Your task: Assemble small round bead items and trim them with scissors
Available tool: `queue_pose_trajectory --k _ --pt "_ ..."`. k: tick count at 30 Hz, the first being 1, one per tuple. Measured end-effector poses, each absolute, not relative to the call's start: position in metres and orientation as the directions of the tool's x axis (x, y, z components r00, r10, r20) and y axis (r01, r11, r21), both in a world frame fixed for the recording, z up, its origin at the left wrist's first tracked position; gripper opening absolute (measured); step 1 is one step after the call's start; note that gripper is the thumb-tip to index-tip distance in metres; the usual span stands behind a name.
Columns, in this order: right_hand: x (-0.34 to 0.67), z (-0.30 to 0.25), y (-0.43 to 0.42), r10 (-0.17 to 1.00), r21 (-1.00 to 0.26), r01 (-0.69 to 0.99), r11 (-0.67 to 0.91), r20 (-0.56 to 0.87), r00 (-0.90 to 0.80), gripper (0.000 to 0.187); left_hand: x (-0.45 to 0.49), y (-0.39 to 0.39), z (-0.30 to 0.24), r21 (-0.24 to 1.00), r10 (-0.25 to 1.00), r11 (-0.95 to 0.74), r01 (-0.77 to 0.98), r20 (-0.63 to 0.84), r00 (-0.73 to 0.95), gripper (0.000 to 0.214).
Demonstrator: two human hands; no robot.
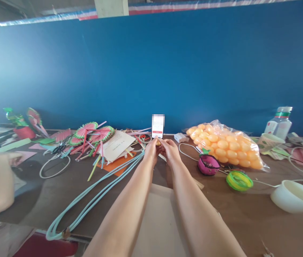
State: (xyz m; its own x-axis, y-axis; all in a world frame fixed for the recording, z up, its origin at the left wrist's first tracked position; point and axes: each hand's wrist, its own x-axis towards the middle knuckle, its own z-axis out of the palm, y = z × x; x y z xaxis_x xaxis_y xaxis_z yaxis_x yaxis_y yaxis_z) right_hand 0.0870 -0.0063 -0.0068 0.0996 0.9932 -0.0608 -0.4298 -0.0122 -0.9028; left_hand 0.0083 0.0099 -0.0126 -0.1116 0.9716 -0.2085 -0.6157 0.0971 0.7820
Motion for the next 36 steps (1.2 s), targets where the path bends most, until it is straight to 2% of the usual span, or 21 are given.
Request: queue_pose_trajectory --k 22,30,36 --pt "0.0899 -0.0062 -0.0058 0.983 -0.918 -0.389 -0.071 -0.132 0.13 0.041 0.0087 0.0081 -0.0141 0.822 0.982 0.077 -0.564 -0.161 -0.1 0.029" --pt "0.0854 -0.0128 -0.0007 0.988 -0.92 -0.391 0.036 -0.025 0.15 0.046 0.0084 0.0075 -0.0088 0.776 0.974 0.112 -0.621 -0.21 -0.087 0.032" --pt "0.0827 -0.0127 -0.0022 0.983 -0.943 -0.318 0.101 0.044 0.179 0.048 0.0075 0.008 -0.0092 0.757 0.969 0.135 -0.64 -0.236 -0.076 0.032"
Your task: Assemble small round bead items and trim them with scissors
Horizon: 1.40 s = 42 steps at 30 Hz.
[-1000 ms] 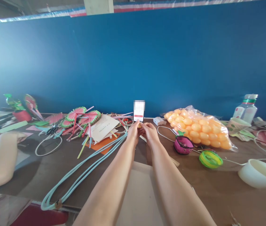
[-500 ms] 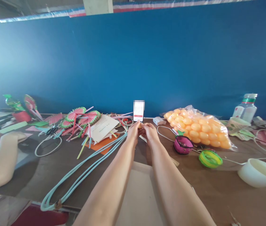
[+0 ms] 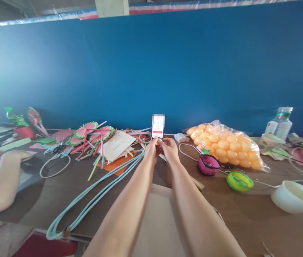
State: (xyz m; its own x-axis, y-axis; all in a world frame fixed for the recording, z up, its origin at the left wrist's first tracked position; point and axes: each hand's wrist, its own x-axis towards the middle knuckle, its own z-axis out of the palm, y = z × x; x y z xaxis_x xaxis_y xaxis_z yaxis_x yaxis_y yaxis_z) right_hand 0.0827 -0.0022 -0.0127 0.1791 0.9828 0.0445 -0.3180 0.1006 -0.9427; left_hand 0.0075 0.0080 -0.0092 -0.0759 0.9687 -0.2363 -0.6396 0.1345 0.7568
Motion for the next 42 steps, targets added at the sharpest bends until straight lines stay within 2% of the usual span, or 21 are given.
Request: queue_pose_trajectory --k 11,17,29,37,42 --pt "0.084 -0.0142 -0.0009 0.972 -0.963 -0.256 0.08 0.019 0.232 0.037 0.0085 0.0027 -0.0041 0.757 0.969 0.133 -0.64 -0.234 -0.076 0.027" --pt "0.0837 -0.0122 -0.001 0.972 -0.954 -0.295 0.056 -0.015 0.233 0.034 0.0089 0.0049 -0.0062 0.771 0.967 0.135 -0.622 -0.24 -0.088 0.029" --pt "0.082 -0.01 -0.0037 0.98 -0.941 -0.332 0.058 -0.009 0.198 0.038 0.0087 0.007 -0.0079 0.769 0.974 0.117 -0.628 -0.212 -0.079 0.036" --pt "0.0836 -0.008 -0.0046 0.983 -0.933 -0.361 0.001 -0.064 0.169 0.041 0.0088 0.0071 -0.01 0.775 0.978 0.099 -0.625 -0.191 -0.081 0.028" --pt "0.0842 -0.0095 -0.0036 0.987 -0.922 -0.387 -0.007 -0.069 0.147 0.042 0.0101 0.0085 -0.0117 0.785 0.978 0.085 -0.614 -0.185 -0.101 0.037"
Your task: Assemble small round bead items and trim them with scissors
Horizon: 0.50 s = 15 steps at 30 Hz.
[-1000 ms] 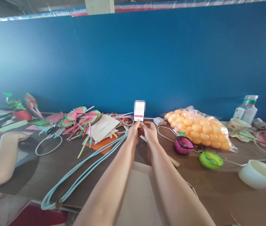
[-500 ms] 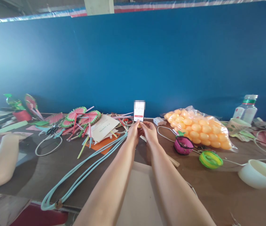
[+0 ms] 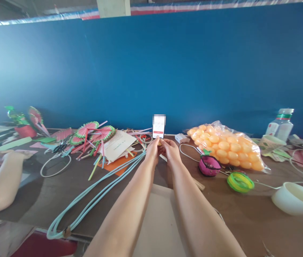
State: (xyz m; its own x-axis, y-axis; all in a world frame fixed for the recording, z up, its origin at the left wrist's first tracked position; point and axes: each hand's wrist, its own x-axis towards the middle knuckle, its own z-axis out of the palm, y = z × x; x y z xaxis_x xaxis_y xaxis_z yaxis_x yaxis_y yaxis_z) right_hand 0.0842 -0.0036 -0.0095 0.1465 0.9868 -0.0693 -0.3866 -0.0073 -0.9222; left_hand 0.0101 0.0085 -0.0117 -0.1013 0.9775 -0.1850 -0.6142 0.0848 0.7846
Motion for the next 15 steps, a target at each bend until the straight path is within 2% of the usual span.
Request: queue_pose_trajectory --k 15 --pt "0.0823 -0.0069 -0.0052 0.989 -0.909 -0.417 -0.029 -0.088 0.123 0.037 0.01 0.0126 -0.0155 0.787 0.979 0.074 -0.612 -0.174 -0.105 0.04"
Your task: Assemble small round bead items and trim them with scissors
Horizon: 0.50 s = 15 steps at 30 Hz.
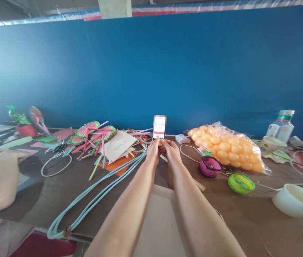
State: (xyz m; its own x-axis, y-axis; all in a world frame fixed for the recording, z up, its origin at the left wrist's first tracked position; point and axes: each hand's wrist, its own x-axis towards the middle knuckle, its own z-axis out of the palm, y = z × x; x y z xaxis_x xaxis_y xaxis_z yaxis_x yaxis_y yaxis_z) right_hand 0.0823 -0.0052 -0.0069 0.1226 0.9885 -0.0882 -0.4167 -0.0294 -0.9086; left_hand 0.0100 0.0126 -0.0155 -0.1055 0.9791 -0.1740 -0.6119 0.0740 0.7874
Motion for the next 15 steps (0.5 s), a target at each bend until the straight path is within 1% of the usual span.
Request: queue_pose_trajectory --k 8,15 --pt "0.0826 -0.0109 -0.0025 0.99 -0.914 -0.403 -0.035 -0.087 0.112 0.04 0.0098 0.0082 -0.0121 0.796 0.978 0.062 -0.602 -0.168 -0.121 0.041" --pt "0.0821 -0.0077 -0.0054 0.985 -0.916 -0.399 -0.037 -0.1 0.139 0.041 0.0096 0.0092 -0.0129 0.791 0.978 0.062 -0.608 -0.17 -0.122 0.043"
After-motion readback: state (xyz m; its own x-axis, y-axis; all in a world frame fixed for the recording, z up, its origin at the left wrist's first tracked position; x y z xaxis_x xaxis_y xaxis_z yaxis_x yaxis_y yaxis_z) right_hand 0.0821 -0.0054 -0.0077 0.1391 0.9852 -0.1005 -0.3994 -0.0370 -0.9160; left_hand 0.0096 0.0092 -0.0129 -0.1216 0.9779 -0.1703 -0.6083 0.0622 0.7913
